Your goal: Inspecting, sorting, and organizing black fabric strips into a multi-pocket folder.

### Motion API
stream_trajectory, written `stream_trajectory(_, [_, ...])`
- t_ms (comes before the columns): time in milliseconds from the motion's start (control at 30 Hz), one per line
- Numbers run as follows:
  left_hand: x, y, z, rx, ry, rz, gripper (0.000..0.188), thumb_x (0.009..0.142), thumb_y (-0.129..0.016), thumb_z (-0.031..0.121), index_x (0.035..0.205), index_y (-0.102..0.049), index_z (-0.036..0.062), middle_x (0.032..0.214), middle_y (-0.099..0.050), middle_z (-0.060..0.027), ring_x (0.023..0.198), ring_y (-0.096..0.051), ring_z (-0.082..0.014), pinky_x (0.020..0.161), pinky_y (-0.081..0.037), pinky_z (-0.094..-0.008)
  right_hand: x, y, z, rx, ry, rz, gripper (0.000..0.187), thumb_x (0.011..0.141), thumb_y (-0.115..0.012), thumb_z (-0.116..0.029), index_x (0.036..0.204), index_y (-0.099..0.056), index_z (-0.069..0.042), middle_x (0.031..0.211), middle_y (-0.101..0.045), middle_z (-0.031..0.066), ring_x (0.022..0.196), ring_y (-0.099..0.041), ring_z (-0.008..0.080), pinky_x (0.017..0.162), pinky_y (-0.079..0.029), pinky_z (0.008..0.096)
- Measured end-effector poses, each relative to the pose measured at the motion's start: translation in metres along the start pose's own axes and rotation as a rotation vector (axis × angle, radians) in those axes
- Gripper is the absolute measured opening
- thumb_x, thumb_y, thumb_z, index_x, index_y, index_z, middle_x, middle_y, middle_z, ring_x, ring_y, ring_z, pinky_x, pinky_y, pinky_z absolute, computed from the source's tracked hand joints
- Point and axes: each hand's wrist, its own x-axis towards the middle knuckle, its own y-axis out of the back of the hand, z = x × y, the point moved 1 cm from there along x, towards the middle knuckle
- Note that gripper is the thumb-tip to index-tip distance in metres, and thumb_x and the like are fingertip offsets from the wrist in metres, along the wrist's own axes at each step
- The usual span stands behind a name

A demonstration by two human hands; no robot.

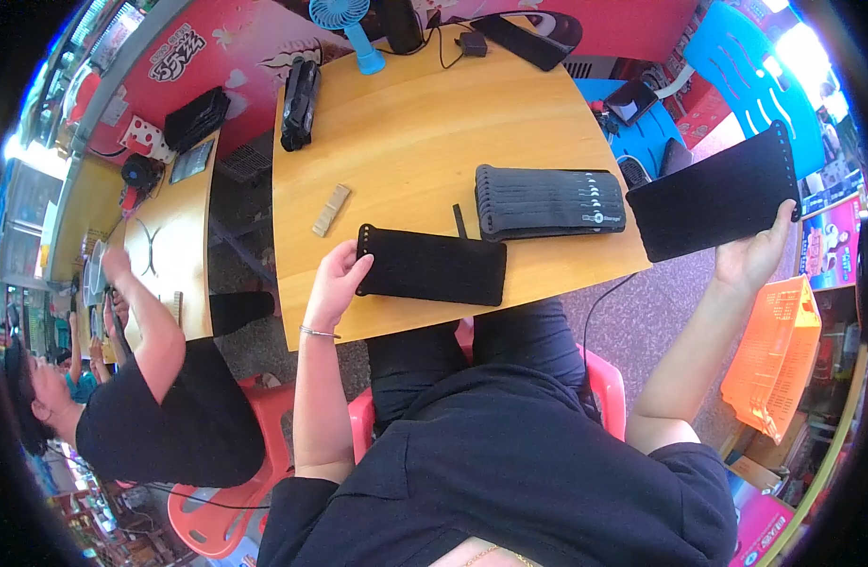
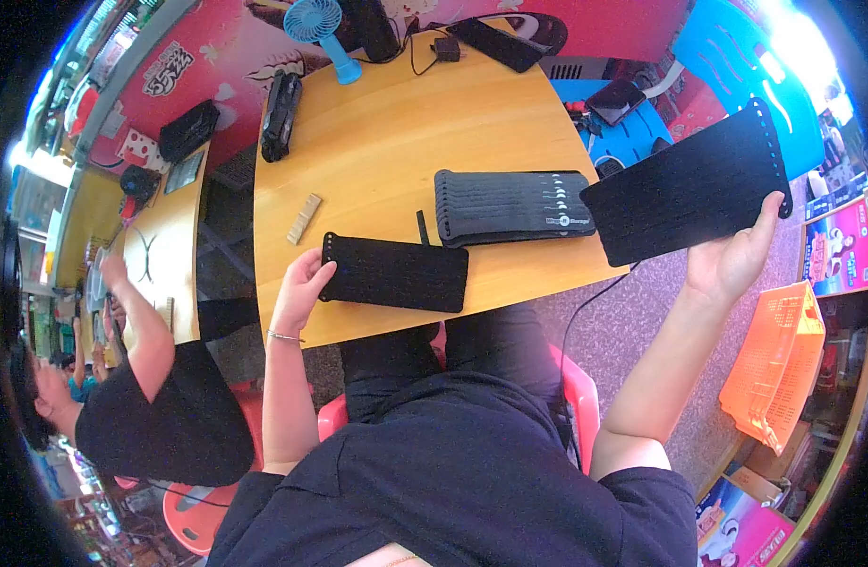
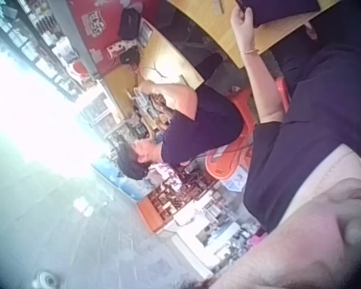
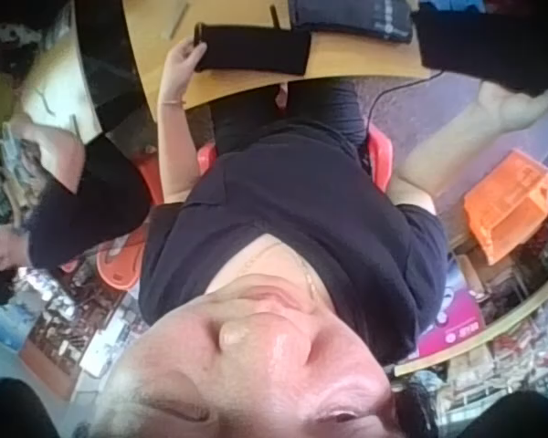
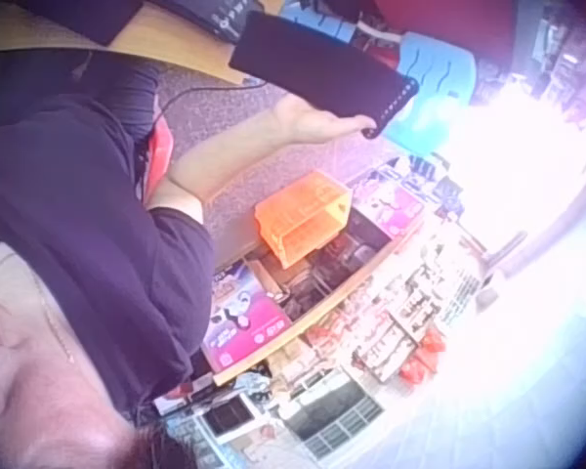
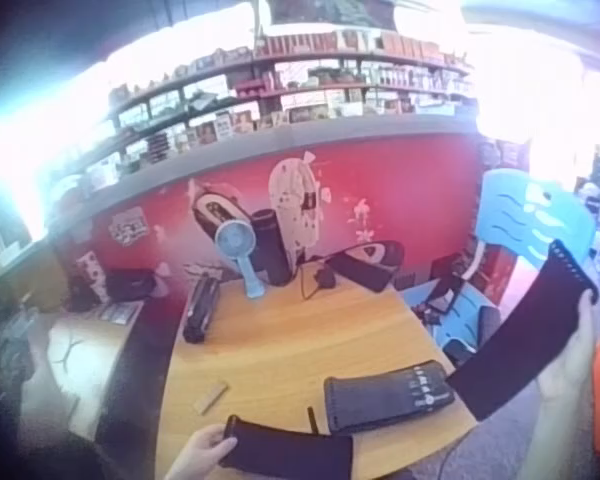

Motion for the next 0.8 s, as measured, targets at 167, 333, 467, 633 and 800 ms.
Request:
stream_trajectory(167, [-0.006, -0.003, 0.014, 0.632, 0.037, 0.213, 0.031, 0.089, -0.065, 0.011, 0.116, -0.058, -0.0017, 0.097, -0.068, -0.0088, 0.089, -0.064, -0.0135, 0.080, -0.049, -0.0252, -0.002, -0.001, 0.005, -0.025, -0.037, 0.015, 0.044, 0.099, -0.050, -0.032, 0.128, -0.051, 0.001, 0.130, -0.056, 0.0147, 0.119, -0.054, 0.0289, 0.102, -0.042, 0.0429])
stream_trajectory(333, [-0.009, -0.045, 0.052, 0.475, -0.325, 0.161, 0.040, 0.090, -0.066, 0.022, 0.122, -0.057, -0.0007, 0.107, -0.065, -0.0127, 0.101, -0.062, -0.0181, 0.090, -0.048, -0.0324, -0.035, -0.004, 0.030, -0.256, 0.188, -0.192, 0.039, 0.101, -0.045, -0.024, 0.127, -0.052, 0.005, 0.127, -0.057, 0.0170, 0.122, -0.052, 0.0281, 0.103, -0.041, 0.0418])
stream_trajectory(467, [-0.031, -0.119, 0.092, -0.487, -0.224, -0.446, 0.055, 0.100, -0.047, 0.037, 0.138, -0.040, -0.0018, 0.131, -0.053, -0.0136, 0.122, -0.051, -0.0210, 0.104, -0.040, -0.0359, -0.096, -0.032, 0.063, -0.971, 0.939, -1.250, 0.046, 0.081, -0.058, -0.014, 0.127, -0.059, -0.007, 0.127, -0.059, 0.0154, 0.114, -0.058, 0.0307, 0.102, -0.043, 0.0424])
stream_trajectory(633, [-0.045, -0.150, 0.110, -0.545, -0.209, -0.223, 0.039, 0.103, -0.042, 0.020, 0.136, -0.040, -0.0007, 0.131, -0.051, -0.0105, 0.119, -0.050, -0.0163, 0.099, -0.043, -0.0313, -0.139, -0.023, 0.091, -1.081, 0.868, -1.587, 0.045, 0.083, -0.058, -0.030, 0.125, -0.061, -0.013, 0.139, -0.050, 0.0117, 0.130, -0.045, 0.0274, 0.110, -0.028, 0.0493])
stream_trajectory(800, [-0.025, -0.155, 0.103, -0.614, -0.119, -0.219, 0.032, 0.102, -0.044, 0.018, 0.126, -0.050, -0.0018, 0.118, -0.059, -0.0087, 0.108, -0.057, -0.0141, 0.092, -0.047, -0.0280, -0.098, -0.012, 0.083, -1.096, 0.742, -1.435, 0.082, 0.079, -0.044, -0.076, 0.129, -0.060, -0.014, 0.142, -0.046, 0.0121, 0.135, -0.037, 0.0317, 0.114, -0.014, 0.0530])
